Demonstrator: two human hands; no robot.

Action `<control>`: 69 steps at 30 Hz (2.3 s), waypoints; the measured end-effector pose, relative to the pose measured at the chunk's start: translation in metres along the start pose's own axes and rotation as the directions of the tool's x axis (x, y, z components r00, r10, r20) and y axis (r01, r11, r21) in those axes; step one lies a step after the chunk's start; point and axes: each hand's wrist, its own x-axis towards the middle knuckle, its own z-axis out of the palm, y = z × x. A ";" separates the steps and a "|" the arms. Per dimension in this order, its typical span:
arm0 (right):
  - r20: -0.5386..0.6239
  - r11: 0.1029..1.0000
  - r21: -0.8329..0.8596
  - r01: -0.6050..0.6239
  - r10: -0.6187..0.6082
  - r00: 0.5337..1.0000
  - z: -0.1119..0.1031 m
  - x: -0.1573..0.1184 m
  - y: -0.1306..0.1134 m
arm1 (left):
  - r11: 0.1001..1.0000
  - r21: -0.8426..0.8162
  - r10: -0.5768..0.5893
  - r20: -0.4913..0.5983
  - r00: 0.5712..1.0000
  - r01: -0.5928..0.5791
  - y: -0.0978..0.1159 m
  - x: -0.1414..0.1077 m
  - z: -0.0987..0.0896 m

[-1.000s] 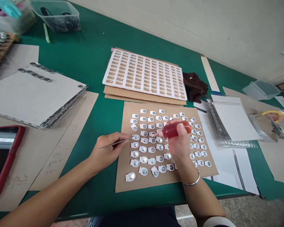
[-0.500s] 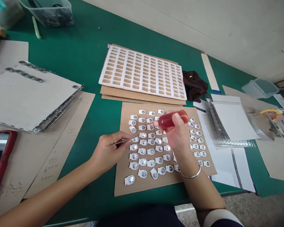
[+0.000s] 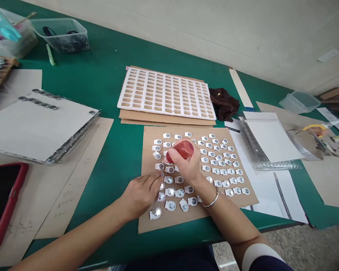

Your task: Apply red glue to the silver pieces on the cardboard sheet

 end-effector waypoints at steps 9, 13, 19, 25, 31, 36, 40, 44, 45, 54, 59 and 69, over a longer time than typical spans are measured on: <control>0.035 0.999 -0.045 0.024 -0.023 0.999 0.001 -0.005 0.006 | 0.997 0.076 -0.016 -0.016 1.000 0.017 0.006 0.000 -0.002; 0.044 0.995 -0.095 0.027 -0.023 0.999 0.003 -0.005 0.009 | 0.997 0.075 -0.021 -0.009 1.000 0.021 0.006 0.001 -0.003; 0.072 0.964 -0.202 0.172 -0.161 0.984 0.007 -0.004 0.015 | 0.987 0.160 -0.014 -0.016 1.000 0.017 0.014 0.001 0.001; 0.122 0.936 -0.225 0.270 -0.248 0.961 0.012 -0.004 0.016 | 0.980 0.197 -0.025 0.019 0.999 0.021 0.018 0.000 0.004; 0.125 0.923 -0.251 0.290 -0.266 0.956 0.013 -0.006 0.018 | 0.981 0.192 -0.034 0.030 0.999 0.028 0.019 0.000 0.004; 0.126 0.907 -0.284 0.312 -0.287 0.950 0.014 -0.006 0.018 | 0.982 0.184 -0.049 0.015 0.999 0.046 0.018 0.000 0.005; 0.134 0.895 -0.294 0.334 -0.308 0.942 0.014 -0.007 0.018 | 0.983 0.179 -0.047 -0.003 0.999 0.047 0.017 0.002 0.004; 0.150 0.891 -0.303 0.339 -0.306 0.940 0.013 -0.007 0.019 | 0.983 0.176 -0.046 -0.017 0.999 0.048 0.017 0.003 0.002; 0.155 0.890 -0.304 0.340 -0.306 0.939 0.013 -0.006 0.019 | 0.983 0.174 -0.050 -0.015 0.999 0.052 0.017 0.004 0.002; 0.178 0.888 -0.303 0.346 -0.304 0.936 0.013 -0.006 0.021 | 0.985 0.163 -0.063 0.005 0.998 0.061 0.017 0.004 0.001; 0.170 0.894 -0.290 0.343 -0.304 0.937 0.013 -0.006 0.022 | 0.987 0.153 -0.062 0.029 0.998 0.056 0.017 0.003 0.001; 0.140 0.899 -0.284 0.334 -0.305 0.942 0.013 -0.005 0.024 | 0.989 0.140 -0.057 0.046 0.997 0.050 0.016 0.003 0.002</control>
